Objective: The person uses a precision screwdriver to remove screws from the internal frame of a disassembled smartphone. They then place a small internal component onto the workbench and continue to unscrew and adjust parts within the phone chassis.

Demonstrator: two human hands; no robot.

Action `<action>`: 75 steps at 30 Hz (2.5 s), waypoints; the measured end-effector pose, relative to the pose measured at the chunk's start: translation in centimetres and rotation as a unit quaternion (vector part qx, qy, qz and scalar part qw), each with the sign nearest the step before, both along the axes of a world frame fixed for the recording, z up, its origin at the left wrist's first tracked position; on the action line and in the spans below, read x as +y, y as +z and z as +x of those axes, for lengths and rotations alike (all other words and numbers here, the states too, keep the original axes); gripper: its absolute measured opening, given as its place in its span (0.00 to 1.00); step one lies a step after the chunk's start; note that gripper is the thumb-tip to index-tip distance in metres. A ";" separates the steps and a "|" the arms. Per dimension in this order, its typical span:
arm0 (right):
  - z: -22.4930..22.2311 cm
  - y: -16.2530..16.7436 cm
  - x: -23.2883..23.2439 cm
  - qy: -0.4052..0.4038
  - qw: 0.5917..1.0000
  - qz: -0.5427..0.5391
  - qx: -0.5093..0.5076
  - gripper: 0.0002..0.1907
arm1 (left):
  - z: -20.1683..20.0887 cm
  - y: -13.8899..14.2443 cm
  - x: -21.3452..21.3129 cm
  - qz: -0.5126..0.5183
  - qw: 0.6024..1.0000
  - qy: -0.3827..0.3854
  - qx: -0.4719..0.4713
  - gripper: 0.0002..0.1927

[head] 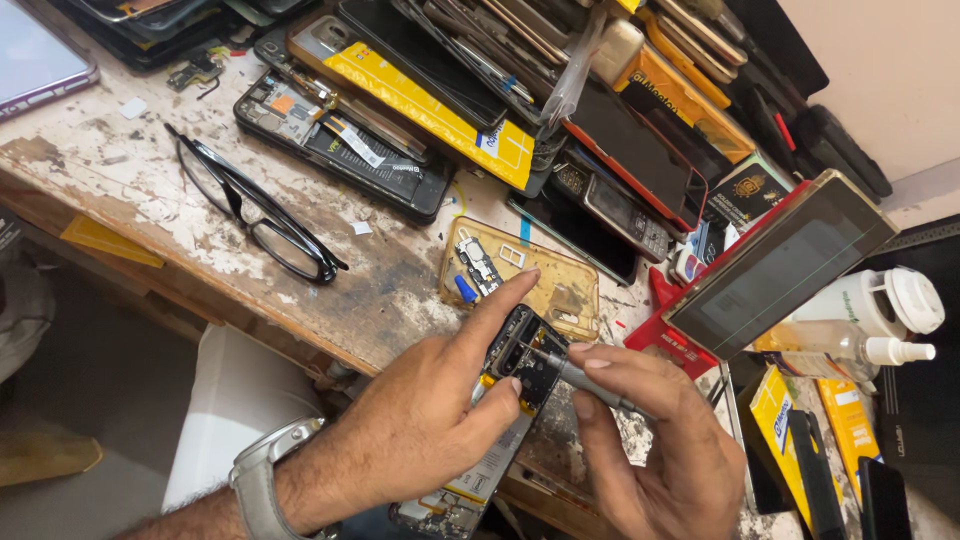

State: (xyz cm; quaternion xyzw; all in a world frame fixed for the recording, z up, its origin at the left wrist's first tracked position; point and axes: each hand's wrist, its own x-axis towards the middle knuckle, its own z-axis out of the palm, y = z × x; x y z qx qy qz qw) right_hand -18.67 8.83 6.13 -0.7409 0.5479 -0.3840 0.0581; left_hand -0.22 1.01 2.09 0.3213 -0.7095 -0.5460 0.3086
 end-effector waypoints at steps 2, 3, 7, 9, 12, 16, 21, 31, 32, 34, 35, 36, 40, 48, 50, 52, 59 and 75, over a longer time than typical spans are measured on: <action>0.1 0.1 -0.2 -0.002 1.000 -0.002 0.022 0.17 | 0.1 0.0 0.0 0.000 1.000 0.001 -0.002 0.45; 0.2 0.2 -0.2 -0.004 0.999 -0.003 0.033 0.17 | 0.1 -0.1 0.0 0.009 1.000 -0.001 -0.009 0.46; 0.4 1.2 -0.5 0.027 0.996 0.000 0.088 0.15 | 0.3 -0.4 0.0 0.023 0.999 -0.006 -0.033 0.47; 0.3 2.1 -1.1 0.039 0.985 0.004 0.170 0.15 | 0.3 -0.6 -0.1 0.003 1.000 -0.006 -0.029 0.46; 0.6 3.6 -1.6 0.012 0.963 0.041 0.265 0.18 | 0.5 -0.8 -0.1 -0.022 1.000 -0.001 0.000 0.45; 1.5 5.6 -2.0 0.111 0.957 0.034 0.267 0.16 | 0.8 -0.8 -0.1 0.021 0.999 -0.011 -0.037 0.47; 2.4 6.0 -2.6 0.096 0.959 0.022 0.265 0.17 | 1.0 -0.2 -0.2 0.021 0.998 -0.015 -0.052 0.48; 1.7 5.1 -2.8 -0.025 0.970 0.073 0.231 0.19 | 0.9 -0.3 -0.2 0.032 0.998 -0.015 -0.046 0.48; 1.7 5.1 -2.8 0.022 0.972 0.052 0.226 0.18 | 0.9 -0.3 -0.2 0.018 1.000 -0.010 -0.023 0.47; 1.8 5.1 -2.8 0.125 0.969 0.011 0.213 0.16 | 0.8 -0.4 -0.1 -0.010 1.000 0.006 0.021 0.45; 1.9 5.1 -2.9 0.090 0.972 0.014 0.218 0.16 | 0.8 -0.5 -0.1 0.008 1.000 0.006 0.000 0.46; 2.0 5.0 -3.0 0.053 0.973 0.018 0.225 0.16 | 0.8 -0.5 -0.1 0.026 0.999 0.003 -0.021 0.47; 2.5 5.3 -3.1 0.117 0.970 0.018 0.213 0.14 | 0.8 -0.4 -0.2 0.006 1.000 0.006 0.005 0.46; 2.5 4.7 -3.0 0.020 0.978 0.044 0.201 0.14 | 0.7 -0.4 -0.2 0.040 0.999 -0.004 -0.018 0.46; 2.3 4.6 -2.9 0.008 0.980 0.046 0.194 0.15 | 0.7 -0.5 -0.1 0.037 0.999 -0.006 -0.001 0.46; 2.1 4.5 -2.9 0.115 0.974 0.012 0.196 0.15 | 0.6 -0.5 -0.1 -0.009 0.999 0.016 0.044 0.45; 2.4 4.6 -3.2 0.081 0.978 0.013 0.194 0.16 | 0.5 -0.8 -0.1 0.010 1.000 0.010 0.021 0.46; 0.9 1.9 -1.0 -0.024 0.997 0.005 -0.073 0.17 | 0.6 -2.2 0.2 0.054 0.995 0.019 0.085 0.42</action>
